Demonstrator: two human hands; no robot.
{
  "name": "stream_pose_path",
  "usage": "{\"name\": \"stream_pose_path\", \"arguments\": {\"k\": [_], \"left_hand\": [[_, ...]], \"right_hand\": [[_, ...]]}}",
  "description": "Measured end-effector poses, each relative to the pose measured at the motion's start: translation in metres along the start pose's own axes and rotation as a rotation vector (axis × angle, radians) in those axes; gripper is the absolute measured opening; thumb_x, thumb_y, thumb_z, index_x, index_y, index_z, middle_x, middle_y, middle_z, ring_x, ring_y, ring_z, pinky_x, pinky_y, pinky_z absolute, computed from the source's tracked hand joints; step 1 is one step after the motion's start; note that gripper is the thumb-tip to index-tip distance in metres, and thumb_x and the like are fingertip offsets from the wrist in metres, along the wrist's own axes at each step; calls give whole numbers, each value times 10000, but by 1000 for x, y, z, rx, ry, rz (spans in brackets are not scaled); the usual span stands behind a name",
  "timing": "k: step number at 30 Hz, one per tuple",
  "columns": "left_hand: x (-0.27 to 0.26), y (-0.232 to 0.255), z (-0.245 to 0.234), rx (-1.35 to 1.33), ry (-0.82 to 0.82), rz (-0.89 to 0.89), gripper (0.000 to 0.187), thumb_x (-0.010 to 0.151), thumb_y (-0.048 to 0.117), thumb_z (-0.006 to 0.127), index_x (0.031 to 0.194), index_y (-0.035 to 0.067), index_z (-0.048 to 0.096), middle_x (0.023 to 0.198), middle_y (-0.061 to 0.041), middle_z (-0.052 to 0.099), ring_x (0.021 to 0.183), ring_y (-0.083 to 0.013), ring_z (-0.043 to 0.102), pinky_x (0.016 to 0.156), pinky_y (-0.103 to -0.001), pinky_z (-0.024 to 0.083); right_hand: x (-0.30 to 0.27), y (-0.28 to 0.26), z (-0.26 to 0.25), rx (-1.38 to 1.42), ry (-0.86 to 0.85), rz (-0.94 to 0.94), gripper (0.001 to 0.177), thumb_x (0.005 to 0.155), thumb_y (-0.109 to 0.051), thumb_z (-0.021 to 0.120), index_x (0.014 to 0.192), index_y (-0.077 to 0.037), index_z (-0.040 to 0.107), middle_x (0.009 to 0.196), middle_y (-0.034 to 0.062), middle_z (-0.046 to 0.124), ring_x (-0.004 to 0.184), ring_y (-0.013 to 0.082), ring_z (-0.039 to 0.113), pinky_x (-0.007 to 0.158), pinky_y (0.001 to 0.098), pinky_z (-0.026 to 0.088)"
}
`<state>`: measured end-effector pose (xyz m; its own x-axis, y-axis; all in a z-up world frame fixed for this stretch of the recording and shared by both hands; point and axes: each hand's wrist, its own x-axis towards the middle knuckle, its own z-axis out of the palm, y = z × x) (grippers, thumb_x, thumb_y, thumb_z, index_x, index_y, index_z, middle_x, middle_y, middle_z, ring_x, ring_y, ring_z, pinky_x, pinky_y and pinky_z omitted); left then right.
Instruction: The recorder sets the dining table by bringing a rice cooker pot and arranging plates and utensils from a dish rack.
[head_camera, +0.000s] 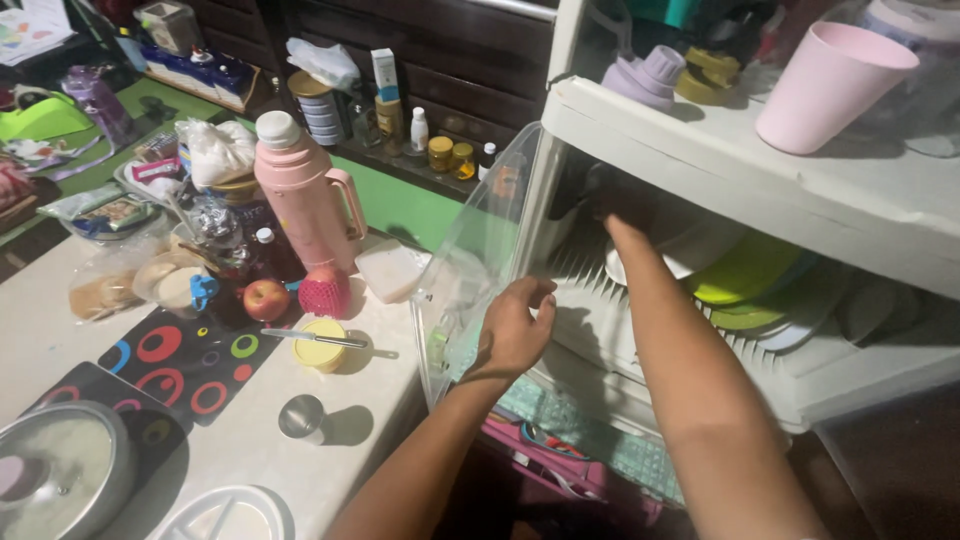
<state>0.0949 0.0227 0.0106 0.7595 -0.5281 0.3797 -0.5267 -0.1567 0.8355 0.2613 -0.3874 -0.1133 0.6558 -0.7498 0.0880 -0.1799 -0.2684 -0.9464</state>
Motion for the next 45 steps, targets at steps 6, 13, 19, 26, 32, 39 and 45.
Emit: {"name": "stream_pose_path", "arguments": {"k": [6,13,19,26,32,39,45], "left_hand": [[-2,2,3,29,16,-2,206,924,158,627,1081,53,710,1044,-127,743,933,-268,722,784,-382,570],[0,3,-3,-9,-11,-74,227,924,172,620,1101,58,704,1037,-109,756,852,-272,736,787,-381,571],[8,0,2,-4,62,4,226,930,186,627,1081,45,718,1019,-125,754,896,-279,734,769,-394,571],[14,22,2,-15,181,183,227,981,199,613,1096,27,706,1055,-156,727,983,-314,721,808,-405,565],[7,48,15,2,182,321,283,1007,220,596,1160,-6,669,1143,-183,695,1019,-338,683,793,-411,572],[0,-34,57,-269,-67,75,273,1017,243,515,1035,20,671,695,-68,636,620,-182,620,593,-350,509],[-13,0,8,-245,-40,-351,253,938,200,540,923,56,747,633,-65,588,594,-154,560,587,-342,462]], "right_hand": [[139,138,38,288,-198,30,352,928,-405,600,1042,-80,671,866,133,703,690,261,677,578,407,569],[5,-11,23,-227,159,-238,469,964,-454,577,1254,-89,625,1202,194,610,1060,370,555,878,498,448],[-11,11,-24,-683,481,-424,592,993,-495,558,1430,-96,587,1483,244,533,1369,460,453,1128,573,347],[-204,-94,-114,-118,411,-293,437,989,-306,576,1314,-17,622,1321,209,629,1199,355,588,1007,455,475],[-269,-92,-124,489,173,-186,226,1024,-119,601,1149,58,665,1043,158,726,891,216,710,790,311,593],[-326,-122,-86,342,-204,-194,198,985,-222,711,940,-31,689,771,38,668,647,75,607,556,219,489],[-283,-136,-71,270,-138,-243,261,985,-316,638,1079,-97,742,913,-2,741,668,94,634,542,237,501]]}}
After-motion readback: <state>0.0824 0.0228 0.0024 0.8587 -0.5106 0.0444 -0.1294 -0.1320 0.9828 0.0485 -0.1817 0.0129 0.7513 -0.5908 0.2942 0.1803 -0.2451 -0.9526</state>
